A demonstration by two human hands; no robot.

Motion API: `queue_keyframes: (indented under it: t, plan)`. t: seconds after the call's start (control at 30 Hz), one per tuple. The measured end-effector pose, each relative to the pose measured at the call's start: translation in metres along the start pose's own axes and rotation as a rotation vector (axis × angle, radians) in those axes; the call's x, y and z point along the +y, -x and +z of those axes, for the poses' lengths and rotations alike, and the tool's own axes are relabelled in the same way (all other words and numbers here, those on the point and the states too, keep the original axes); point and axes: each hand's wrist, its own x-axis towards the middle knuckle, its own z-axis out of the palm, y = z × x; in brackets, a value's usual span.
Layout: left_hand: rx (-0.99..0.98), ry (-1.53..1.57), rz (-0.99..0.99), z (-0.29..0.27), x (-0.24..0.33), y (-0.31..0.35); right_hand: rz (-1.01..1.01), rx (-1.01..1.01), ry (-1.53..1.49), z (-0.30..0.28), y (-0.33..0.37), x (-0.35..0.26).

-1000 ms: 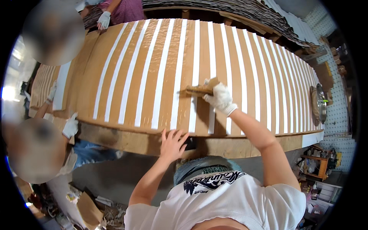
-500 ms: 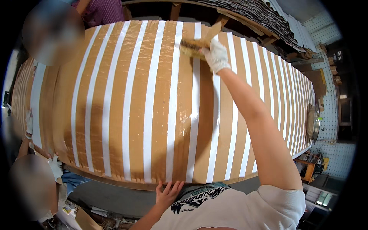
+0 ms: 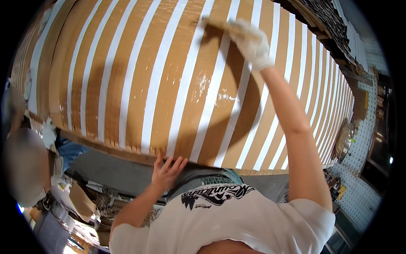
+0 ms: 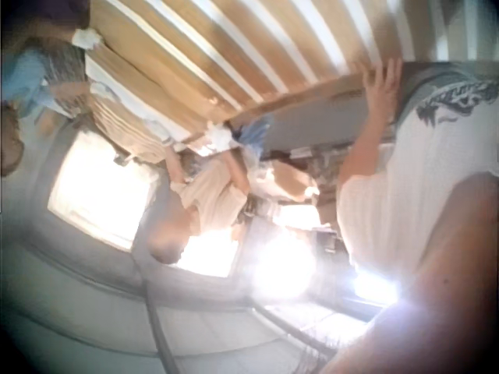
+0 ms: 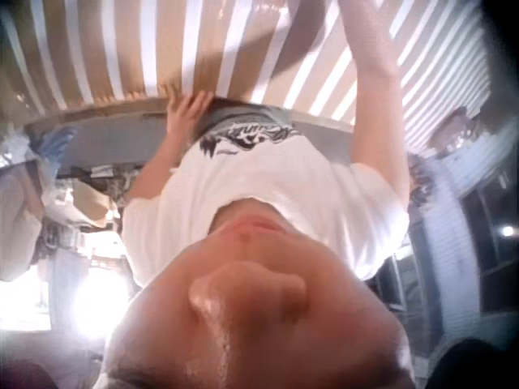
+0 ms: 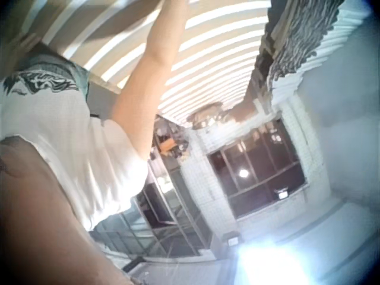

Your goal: The person applies a clear liquid to a large curved wooden object using a brush. They repeatedly dip the brush into a metal bowl and spread the liquid over the surface in long strokes.

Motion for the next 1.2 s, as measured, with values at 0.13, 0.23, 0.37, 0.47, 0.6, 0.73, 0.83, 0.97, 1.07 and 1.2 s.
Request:
queue_keyframes:
  t: [0.13,0.23,0.37,0.47,0.6,0.73,0.83,0.97,1.07,1.2]
  plan:
    - [0.031,0.040,-0.016,0.001,0.005,0.004,0.088,-0.144,-0.163,-0.065,0.102,-0.151]
    - [0.049,0.103,-0.009,0.002,0.002,0.004,0.136,-0.551,-0.190,-0.098,0.167,-0.217]
    - [0.081,0.146,-0.064,0.002,0.010,0.008,0.135,-0.567,-0.691,-0.112,0.190,-0.232]
    - [0.134,0.155,-0.089,0.002,0.019,0.010,0.223,-0.276,-0.284,-0.084,0.171,-0.210]
    - [0.233,0.320,-0.128,-0.003,0.028,0.010,0.158,-0.137,0.029,-0.079,0.162,-0.234]
    - [0.468,0.508,-0.396,0.000,0.024,0.022,0.066,-0.263,-0.130,-0.090,0.230,-0.287]
    - [0.603,0.340,-0.616,-0.003,0.022,0.016,0.008,-0.309,-0.216,-0.094,0.240,-0.273]
    - [0.362,0.173,-0.652,0.013,0.017,0.010,0.224,-0.140,-0.080,-0.076,0.205,-0.221]
    - [0.266,0.083,-0.640,0.011,0.016,0.006,0.196,-0.153,0.113,-0.081,0.223,-0.246]
    - [0.156,0.010,-0.660,0.007,0.016,0.002,0.167,-0.282,-0.195,-0.115,0.267,-0.277]
